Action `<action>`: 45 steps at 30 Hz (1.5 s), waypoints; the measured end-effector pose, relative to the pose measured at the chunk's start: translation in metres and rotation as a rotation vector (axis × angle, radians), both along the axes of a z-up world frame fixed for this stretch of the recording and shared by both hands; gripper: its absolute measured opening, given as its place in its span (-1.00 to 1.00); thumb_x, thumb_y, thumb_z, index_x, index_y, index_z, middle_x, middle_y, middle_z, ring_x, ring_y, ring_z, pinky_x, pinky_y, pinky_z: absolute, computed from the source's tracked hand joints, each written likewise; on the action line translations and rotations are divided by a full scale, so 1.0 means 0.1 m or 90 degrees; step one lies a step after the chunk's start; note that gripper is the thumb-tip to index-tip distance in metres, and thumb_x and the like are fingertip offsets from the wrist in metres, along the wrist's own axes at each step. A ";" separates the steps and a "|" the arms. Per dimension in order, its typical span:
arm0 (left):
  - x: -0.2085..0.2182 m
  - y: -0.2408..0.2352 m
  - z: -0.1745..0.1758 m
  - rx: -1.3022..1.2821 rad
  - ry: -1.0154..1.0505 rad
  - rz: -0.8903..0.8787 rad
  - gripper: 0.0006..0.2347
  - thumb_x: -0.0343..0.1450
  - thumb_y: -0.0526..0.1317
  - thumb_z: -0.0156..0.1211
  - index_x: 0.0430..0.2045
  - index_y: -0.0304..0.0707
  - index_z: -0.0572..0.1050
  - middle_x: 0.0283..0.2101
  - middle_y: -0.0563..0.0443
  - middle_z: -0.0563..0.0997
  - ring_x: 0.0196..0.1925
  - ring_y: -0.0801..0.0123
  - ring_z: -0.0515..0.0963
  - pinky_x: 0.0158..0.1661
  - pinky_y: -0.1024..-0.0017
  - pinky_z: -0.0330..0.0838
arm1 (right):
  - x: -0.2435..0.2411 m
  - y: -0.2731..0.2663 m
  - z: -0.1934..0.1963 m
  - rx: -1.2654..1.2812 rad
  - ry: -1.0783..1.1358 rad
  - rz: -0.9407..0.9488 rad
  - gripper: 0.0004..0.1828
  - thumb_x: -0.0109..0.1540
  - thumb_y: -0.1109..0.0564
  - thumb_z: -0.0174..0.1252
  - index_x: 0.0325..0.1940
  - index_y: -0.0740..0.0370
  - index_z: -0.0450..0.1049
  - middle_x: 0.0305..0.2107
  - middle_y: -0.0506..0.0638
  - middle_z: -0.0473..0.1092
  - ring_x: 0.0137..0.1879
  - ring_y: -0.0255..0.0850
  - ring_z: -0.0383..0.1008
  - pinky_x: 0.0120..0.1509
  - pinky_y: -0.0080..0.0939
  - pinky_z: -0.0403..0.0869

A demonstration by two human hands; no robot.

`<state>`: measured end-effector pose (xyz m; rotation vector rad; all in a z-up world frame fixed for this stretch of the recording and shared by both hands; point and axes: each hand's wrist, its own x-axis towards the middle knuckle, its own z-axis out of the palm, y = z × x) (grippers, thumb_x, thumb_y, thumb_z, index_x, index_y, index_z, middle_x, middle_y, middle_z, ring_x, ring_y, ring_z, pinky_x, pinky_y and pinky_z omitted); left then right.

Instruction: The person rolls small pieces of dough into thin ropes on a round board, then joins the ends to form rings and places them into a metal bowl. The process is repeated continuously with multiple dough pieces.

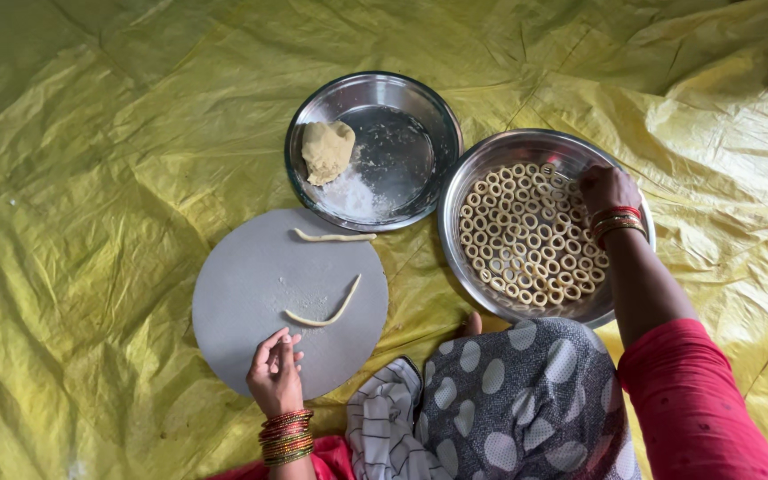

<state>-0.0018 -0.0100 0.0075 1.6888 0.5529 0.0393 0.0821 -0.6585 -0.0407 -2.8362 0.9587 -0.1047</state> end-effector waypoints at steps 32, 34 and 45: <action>0.06 -0.12 -0.14 0.729 -0.188 -0.180 -0.70 0.31 -0.25 0.33 -0.08 0.04 0.58 0.36 -0.02 0.35 0.39 0.01 0.30 0.29 -0.13 0.11 | 0.39 1.23 1.02 -0.039 0.089 0.320 -0.51 0.29 -0.01 0.07 0.32 -0.34 0.44 0.25 -0.01 0.42 0.25 0.01 0.43 0.31 0.10 0.38; 0.07 -0.12 -0.16 0.757 -0.137 -0.199 -0.73 0.28 -0.25 0.32 -0.14 0.04 0.60 0.35 0.02 0.37 0.40 0.08 0.30 0.33 -0.10 0.08 | 0.47 1.73 1.32 -0.165 0.125 0.422 -0.56 0.28 -0.10 0.10 0.26 -0.33 0.47 0.20 0.01 0.41 0.27 0.00 0.40 0.31 0.14 0.32; 0.08 -0.09 -0.13 0.747 -0.157 -0.155 -0.87 0.28 -0.27 0.29 -0.35 -0.04 0.64 0.20 0.06 0.52 0.28 0.18 0.39 0.35 -0.12 -0.01 | -0.08 4.31 2.12 0.096 0.204 0.679 -0.58 0.32 -0.20 0.04 0.25 -0.19 0.46 0.06 -0.03 0.48 0.00 -0.07 0.56 0.09 0.00 0.56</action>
